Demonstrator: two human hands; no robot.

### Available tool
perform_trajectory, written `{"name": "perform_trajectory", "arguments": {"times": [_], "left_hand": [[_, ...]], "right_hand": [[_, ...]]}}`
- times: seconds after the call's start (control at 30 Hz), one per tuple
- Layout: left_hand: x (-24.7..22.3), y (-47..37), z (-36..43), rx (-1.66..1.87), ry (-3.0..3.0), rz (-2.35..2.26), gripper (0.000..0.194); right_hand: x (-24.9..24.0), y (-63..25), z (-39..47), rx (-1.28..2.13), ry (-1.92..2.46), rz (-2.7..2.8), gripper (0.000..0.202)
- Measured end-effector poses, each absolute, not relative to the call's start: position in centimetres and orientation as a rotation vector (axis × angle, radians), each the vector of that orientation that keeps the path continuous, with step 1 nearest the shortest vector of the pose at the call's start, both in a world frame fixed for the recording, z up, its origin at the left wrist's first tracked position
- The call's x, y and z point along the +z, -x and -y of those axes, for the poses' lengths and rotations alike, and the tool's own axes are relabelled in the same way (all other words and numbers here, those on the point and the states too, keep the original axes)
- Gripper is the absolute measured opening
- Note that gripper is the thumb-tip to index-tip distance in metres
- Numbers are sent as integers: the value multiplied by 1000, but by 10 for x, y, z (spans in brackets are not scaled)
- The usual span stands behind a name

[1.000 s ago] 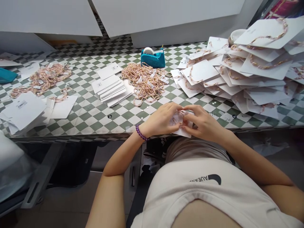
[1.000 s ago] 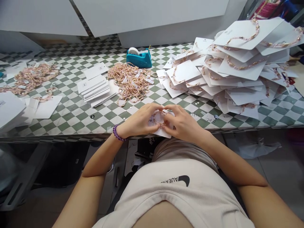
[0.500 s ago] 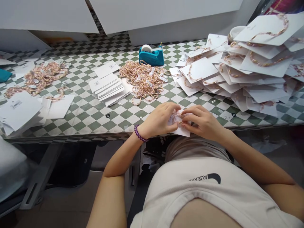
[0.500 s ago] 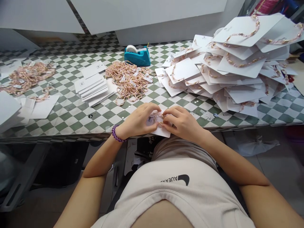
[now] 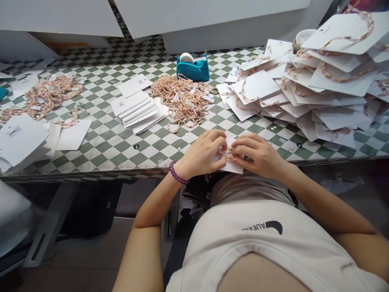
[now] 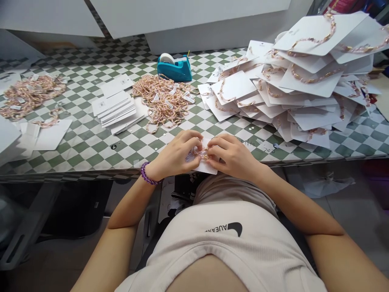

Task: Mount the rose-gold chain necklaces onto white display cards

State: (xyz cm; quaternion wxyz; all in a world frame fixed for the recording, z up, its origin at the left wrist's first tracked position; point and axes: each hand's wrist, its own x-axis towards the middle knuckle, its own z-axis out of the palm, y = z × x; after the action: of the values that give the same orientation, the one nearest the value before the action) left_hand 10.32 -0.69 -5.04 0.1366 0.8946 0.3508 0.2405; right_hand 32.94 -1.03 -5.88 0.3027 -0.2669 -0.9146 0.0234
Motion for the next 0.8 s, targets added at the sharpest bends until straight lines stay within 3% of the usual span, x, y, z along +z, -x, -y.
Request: {"name": "perform_trajectory", "arguments": {"times": [0.27,0.57,0.8], "left_hand": [[-50,-102,6,729,-2591,-996,29],[-46,-104,5,724,-2500,-1041,6],[-43,-104,3,696,-2442,-1056,5]], "right_hand": [[-59,-328,10,-57,657,2373,8],[-61,-328,16,-123,736,2354,11],[-60,-328,14,-101,747,2389,11]]}}
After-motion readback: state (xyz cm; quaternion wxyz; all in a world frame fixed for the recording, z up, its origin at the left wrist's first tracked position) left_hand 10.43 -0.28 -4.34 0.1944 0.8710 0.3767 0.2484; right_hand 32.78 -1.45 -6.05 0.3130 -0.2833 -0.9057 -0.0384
